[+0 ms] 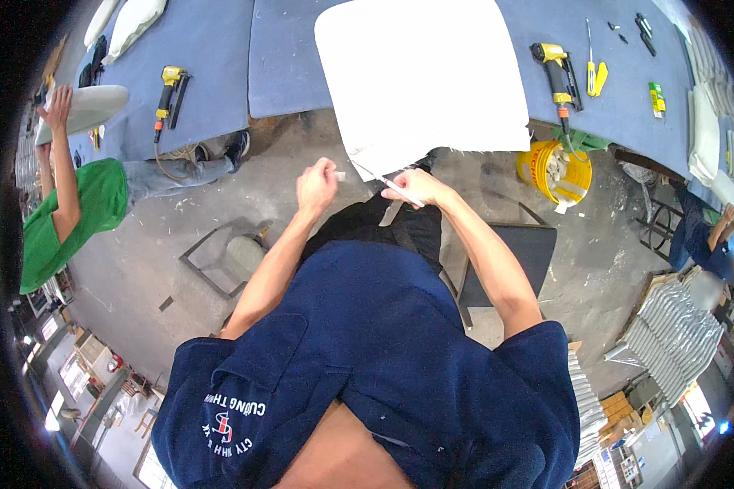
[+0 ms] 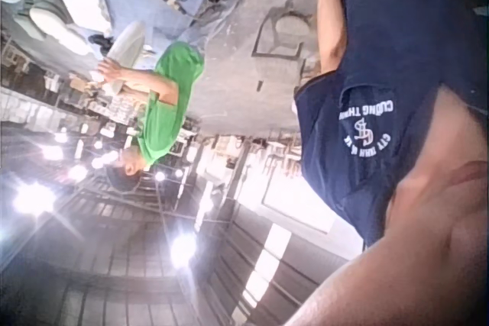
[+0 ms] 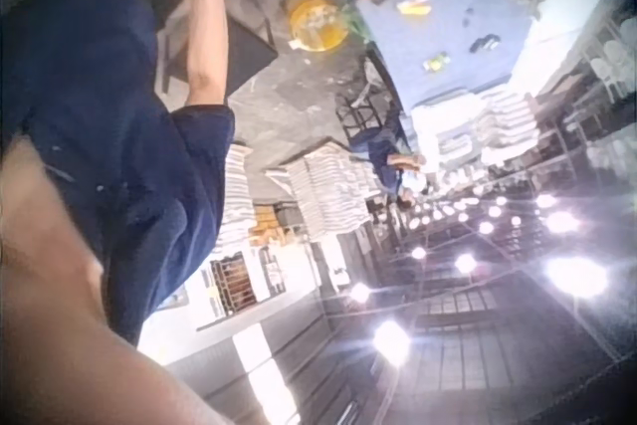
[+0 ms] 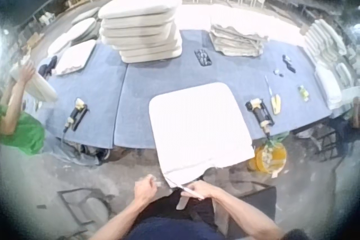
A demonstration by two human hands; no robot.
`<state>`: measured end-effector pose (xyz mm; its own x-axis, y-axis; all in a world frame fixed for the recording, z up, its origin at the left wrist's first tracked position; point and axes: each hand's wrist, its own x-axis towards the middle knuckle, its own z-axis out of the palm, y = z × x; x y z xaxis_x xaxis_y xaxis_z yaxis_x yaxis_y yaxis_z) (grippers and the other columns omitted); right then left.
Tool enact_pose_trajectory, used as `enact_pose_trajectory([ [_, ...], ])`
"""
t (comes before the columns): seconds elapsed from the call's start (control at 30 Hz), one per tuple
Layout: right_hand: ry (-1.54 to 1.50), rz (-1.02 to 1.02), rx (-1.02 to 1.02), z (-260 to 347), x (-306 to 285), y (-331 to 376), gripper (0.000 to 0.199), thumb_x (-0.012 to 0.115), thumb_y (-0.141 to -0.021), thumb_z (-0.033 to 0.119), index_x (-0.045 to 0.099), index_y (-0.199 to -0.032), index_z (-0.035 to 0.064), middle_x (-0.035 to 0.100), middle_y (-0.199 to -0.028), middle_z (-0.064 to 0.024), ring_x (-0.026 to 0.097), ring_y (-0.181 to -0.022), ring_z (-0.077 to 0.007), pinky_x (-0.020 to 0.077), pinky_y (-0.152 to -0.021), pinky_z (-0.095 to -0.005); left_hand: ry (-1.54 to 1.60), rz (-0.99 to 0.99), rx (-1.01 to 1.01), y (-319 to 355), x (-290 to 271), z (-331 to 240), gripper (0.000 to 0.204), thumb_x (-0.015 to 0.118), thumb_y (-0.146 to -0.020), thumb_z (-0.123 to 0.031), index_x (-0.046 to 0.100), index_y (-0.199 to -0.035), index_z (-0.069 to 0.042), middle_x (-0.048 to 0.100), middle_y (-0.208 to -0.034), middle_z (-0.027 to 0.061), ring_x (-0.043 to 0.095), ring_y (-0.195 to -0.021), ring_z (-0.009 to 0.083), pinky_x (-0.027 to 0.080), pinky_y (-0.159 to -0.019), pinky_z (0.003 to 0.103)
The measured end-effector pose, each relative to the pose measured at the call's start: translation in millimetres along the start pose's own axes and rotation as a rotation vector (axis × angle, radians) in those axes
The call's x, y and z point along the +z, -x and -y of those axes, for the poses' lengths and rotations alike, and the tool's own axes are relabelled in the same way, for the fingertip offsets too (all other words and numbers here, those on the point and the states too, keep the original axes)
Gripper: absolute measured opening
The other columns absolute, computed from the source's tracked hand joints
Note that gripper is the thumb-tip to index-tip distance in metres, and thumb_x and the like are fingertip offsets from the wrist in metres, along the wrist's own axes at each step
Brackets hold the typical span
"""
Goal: The person covers a chair cushion with white fabric. They place the cushion on a table, trim excess fabric with scissors, and secure the fabric using a staple gun. The person works on one cushion at a time, folding and stapling the fabric edges.
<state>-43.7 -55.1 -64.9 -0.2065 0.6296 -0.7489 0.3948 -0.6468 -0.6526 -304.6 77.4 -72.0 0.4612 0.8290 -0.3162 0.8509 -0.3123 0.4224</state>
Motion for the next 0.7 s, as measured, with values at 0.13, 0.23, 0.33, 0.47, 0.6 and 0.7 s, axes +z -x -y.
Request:
enact_pose_trajectory([
  [0.13,0.249,-0.164,0.022,26.1,-14.0,55.4,0.056,0.081,-0.092,0.058,0.07,-0.082,0.0043,0.06,-0.063,-0.0047,0.059,-0.062,-0.0155,0.046,-0.061,-0.035,0.308,0.136,-0.237,-8.4,16.3,40.9,0.067,0.074,-0.095,-0.024,0.05,-0.157,-0.019,0.063,-0.145,0.0148,0.055,-0.14,0.0351,0.044,-0.113,0.057],
  [0.23,0.201,-0.27,0.036,30.5,-27.9,78.7,0.056,0.081,-0.091,0.059,0.072,-0.087,0.004,0.06,-0.067,-0.0043,0.057,-0.068,-0.0133,0.0449,-0.064,-0.0353,1.048,0.381,-0.212,-23.6,35.7,15.0,0.085,0.078,-0.093,-0.024,0.035,-0.166,-0.017,0.06,-0.149,0.0191,0.053,-0.143,0.0324,0.043,-0.116,0.051],
  [0.33,0.057,-0.372,0.083,31.3,-42.7,97.9,0.056,0.081,-0.091,0.059,0.073,-0.09,0.0029,0.062,-0.07,-0.0043,0.058,-0.069,-0.0129,0.0464,-0.065,-0.0346,1.132,0.304,-0.112,-41.7,40.7,-30.9,0.102,0.08,-0.092,-0.022,0.017,-0.171,-0.016,0.054,-0.154,0.0241,0.052,-0.144,0.0328,0.042,-0.119,0.047],
  [0.47,0.036,-0.591,0.107,-3.2,-64.5,122.0,0.058,0.08,-0.091,0.059,0.076,-0.099,0.0012,0.068,-0.077,-0.0092,0.06,-0.073,-0.0185,0.0503,-0.071,-0.0369,1.085,-0.056,0.043,-59.6,64.5,-42.2,0.105,0.08,-0.091,-0.016,0.011,-0.168,0.0,0.032,-0.168,0.0232,0.032,-0.157,0.0319,0.029,-0.129,0.044],
  [0.6,-0.121,-0.962,0.071,-51.9,-91.2,148.5,0.054,0.079,-0.092,0.055,0.075,-0.097,0.0014,0.068,-0.077,-0.0091,0.064,-0.074,-0.0196,0.0515,-0.071,-0.037,1.087,-0.051,0.02,-74.7,43.1,-40.3,0.098,0.08,-0.089,-0.012,0.023,-0.168,-0.002,0.033,-0.168,0.0243,0.034,-0.156,0.0344,0.03,-0.128,0.045],
  [0.7,-0.393,-1.11,0.181,-121.1,-82.5,157.6,0.055,0.078,-0.093,0.057,0.07,-0.087,0.003,0.066,-0.071,-0.0058,0.065,-0.066,-0.0149,0.0511,-0.063,-0.0342,0.095,-0.194,-0.147,-81.8,-12.1,-76.8,0.078,0.072,-0.094,-0.018,0.04,-0.163,-0.007,0.052,-0.15,0.0257,0.055,-0.131,0.0402,0.044,-0.113,0.044],
])
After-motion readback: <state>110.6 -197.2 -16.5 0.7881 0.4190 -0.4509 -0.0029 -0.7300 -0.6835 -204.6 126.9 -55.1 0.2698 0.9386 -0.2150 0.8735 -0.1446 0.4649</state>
